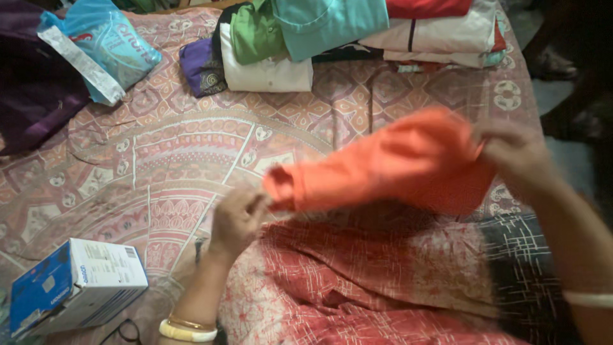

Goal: The person folds a green shirt, then a teal shirt, and finally an orange shirt on a bed. Each garment is smoothed, folded in half, and then folded again into a compact stack.

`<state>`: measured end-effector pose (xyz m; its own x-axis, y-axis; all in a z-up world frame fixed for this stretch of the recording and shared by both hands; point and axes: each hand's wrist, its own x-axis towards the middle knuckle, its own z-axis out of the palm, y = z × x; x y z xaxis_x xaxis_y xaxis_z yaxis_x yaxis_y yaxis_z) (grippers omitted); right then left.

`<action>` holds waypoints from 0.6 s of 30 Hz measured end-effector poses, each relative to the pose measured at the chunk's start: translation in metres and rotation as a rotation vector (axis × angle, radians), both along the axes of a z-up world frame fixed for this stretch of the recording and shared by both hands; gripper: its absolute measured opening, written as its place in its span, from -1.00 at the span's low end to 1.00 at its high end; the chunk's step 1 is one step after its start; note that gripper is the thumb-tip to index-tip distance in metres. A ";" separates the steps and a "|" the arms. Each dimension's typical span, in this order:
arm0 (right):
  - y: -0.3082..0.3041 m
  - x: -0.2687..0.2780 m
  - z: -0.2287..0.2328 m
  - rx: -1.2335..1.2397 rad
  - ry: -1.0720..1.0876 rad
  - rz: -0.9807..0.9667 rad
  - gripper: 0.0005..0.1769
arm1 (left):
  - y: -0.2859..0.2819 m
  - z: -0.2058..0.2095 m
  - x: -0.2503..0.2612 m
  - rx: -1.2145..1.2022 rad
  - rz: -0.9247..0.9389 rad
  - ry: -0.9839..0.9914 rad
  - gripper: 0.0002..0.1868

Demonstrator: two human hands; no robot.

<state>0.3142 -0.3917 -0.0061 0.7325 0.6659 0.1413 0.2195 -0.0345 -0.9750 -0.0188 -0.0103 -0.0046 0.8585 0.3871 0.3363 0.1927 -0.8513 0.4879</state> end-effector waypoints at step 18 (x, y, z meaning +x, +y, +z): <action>0.094 -0.043 -0.087 -0.935 -0.717 0.245 -0.14 | -0.032 -0.095 0.095 -0.034 -0.027 0.765 -0.40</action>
